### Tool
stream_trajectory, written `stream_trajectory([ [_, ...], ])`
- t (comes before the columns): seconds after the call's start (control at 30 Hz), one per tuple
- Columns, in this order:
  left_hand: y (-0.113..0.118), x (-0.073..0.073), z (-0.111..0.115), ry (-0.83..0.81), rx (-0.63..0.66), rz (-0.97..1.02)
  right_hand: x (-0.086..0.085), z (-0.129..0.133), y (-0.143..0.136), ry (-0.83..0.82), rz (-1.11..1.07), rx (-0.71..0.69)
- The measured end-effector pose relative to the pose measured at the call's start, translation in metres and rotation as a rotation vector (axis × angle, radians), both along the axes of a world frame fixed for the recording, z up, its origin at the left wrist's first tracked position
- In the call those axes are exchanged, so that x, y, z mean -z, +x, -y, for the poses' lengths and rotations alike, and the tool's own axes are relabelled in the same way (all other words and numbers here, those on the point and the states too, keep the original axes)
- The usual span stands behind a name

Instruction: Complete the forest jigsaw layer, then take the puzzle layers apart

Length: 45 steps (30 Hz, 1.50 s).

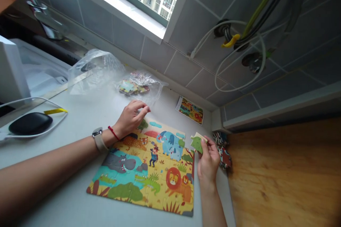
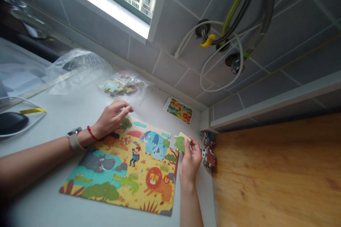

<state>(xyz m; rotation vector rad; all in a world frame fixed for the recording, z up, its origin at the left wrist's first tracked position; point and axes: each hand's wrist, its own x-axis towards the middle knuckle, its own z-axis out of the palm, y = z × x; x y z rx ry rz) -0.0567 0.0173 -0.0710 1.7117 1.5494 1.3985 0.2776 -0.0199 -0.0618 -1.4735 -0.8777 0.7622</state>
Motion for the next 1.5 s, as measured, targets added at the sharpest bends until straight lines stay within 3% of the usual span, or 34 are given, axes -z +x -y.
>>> stream_trajectory([
  [0.2,0.001,-0.002,0.003,0.037,0.142,-0.056,0.003,0.003,-0.009,-0.069,0.17,-0.154],
  [0.3,0.001,-0.002,0.003,0.026,0.144,-0.05,0.001,-0.002,-0.011,-0.157,0.333,-0.26],
  [0.5,0.0,0.0,0.001,0.019,0.127,-0.014,-0.028,-0.028,-0.013,-0.227,0.822,-0.587],
  [0.63,0.0,0.003,-0.001,0.016,0.118,0.007,-0.043,-0.049,-0.02,-0.42,0.975,-0.71],
  [0.83,0.001,0.002,0.0,0.0,0.141,0.008,-0.051,-0.066,-0.031,-0.465,1.032,-0.747],
  [1.07,0.003,0.002,-0.001,-0.004,0.16,-0.019,-0.071,-0.069,-0.023,-0.524,0.888,-0.796],
  [1.17,0.003,0.002,-0.001,0.001,0.158,-0.014,-0.081,-0.069,-0.028,-0.523,0.788,-0.891],
  [1.27,0.003,0.001,-0.001,0.003,0.159,-0.012,-0.078,-0.069,-0.045,-0.537,0.7,-0.987],
  [1.4,0.002,0.001,-0.001,0.004,0.161,-0.017,-0.063,-0.067,-0.07,-0.623,0.975,-0.962],
  [1.5,0.002,0.001,0.0,0.0,0.165,-0.026,-0.061,-0.064,-0.082,-0.587,1.187,-0.918],
])
